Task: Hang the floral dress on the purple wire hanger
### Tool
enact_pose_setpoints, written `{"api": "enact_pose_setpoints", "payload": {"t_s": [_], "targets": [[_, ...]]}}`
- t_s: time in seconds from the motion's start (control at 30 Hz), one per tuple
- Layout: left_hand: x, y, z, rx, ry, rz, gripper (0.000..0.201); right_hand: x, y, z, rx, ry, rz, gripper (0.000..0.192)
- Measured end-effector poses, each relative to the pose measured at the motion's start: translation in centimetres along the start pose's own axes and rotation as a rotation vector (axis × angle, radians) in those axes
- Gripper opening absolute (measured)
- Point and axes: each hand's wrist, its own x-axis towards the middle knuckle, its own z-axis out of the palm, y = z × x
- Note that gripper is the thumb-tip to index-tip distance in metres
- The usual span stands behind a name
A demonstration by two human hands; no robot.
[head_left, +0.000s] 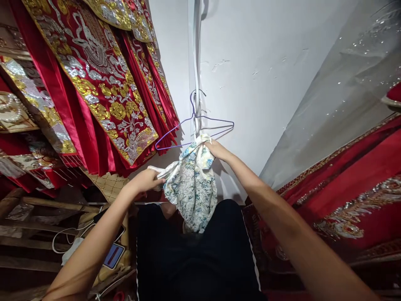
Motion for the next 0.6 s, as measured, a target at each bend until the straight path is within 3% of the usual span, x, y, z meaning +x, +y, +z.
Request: {"api": "enact_pose_setpoints", "payload": {"t_s": [0.1, 0.27, 0.33, 0.43, 0.47, 0.5, 0.6], "targets": [[0.2, 0.1, -2.2, 0.024, 0.089, 0.021, 0.041, -1.3, 0.8, -1.3, -0.162, -0.115, 0.043, 0.023], [1.7, 1.6, -4.8, 0.051, 0.238, 0.040, 0.036, -5.1, -0.9, -5.2, -0.188, -0.107, 0.006, 0.019], [2.9, 2.1, -5.0, 0.048, 0.144, 0.022, 0.035, -6.0, -2.0, -6.2, -0.188, -0.102, -0.035, 0.016], [4.7, 2.7, -4.3, 0.054, -0.130, -0.027, 0.037, -6.7, -2.8, -6.8, -0.184, -0.070, -0.100, 0.015], [5.1, 2.9, -4.0, 0.066, -0.165, -0.032, 0.037, -6.8, -2.9, -6.8, -0.182, -0.054, -0.103, 0.016], [5.4, 3.1, -3.8, 0.080, -0.144, -0.021, 0.035, -6.9, -2.8, -6.7, -0.181, -0.043, -0.101, 0.015], [5.4, 3.4, -3.6, 0.106, 0.112, 0.100, 0.022, -7.3, -2.6, -6.3, -0.215, -0.007, -0.114, 0.010]]}}
